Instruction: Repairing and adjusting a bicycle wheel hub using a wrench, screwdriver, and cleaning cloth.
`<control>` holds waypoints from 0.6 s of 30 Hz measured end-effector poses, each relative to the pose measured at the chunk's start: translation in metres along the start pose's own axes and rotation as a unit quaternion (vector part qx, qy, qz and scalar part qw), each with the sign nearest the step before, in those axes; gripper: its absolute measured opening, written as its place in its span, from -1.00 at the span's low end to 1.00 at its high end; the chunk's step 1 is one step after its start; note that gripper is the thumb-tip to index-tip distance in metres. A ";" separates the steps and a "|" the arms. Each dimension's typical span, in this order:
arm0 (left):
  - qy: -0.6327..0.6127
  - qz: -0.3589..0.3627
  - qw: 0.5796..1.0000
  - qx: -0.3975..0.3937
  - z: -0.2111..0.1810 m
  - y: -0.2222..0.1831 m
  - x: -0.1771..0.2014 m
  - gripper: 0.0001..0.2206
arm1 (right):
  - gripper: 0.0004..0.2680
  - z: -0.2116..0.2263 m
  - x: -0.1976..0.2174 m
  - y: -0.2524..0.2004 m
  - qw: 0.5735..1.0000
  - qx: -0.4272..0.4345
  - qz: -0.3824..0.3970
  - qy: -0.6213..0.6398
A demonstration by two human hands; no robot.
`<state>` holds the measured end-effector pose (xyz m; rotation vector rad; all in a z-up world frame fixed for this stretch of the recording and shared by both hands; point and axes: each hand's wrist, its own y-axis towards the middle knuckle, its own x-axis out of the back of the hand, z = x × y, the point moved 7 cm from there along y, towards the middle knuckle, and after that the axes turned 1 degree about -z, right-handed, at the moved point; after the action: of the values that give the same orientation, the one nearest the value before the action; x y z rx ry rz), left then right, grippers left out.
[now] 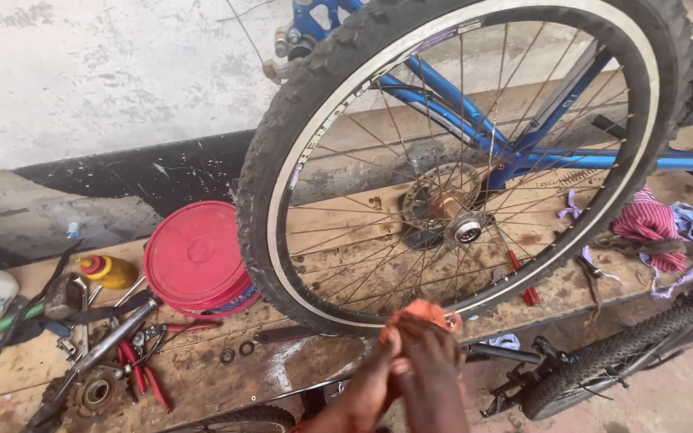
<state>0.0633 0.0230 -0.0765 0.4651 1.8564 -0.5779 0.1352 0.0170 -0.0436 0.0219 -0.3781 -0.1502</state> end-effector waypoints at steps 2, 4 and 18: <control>0.024 -0.117 0.992 -0.048 -0.016 -0.001 0.016 -0.49 | -0.59 0.019 -0.010 -0.007 0.975 0.143 0.005 -0.172; 0.047 -0.234 0.965 -0.107 -0.030 -0.008 0.032 -0.69 | -0.49 0.030 -0.025 -0.013 0.898 0.290 0.018 -0.331; 0.375 -0.317 0.871 -0.013 -0.066 -0.031 0.035 -0.24 | -0.64 -0.042 0.004 -0.003 0.976 -0.100 0.140 0.132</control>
<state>-0.0153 0.0387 -0.0848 0.0213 2.7969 -0.8854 0.1536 0.0133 -0.0813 -0.2084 -0.0961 0.0947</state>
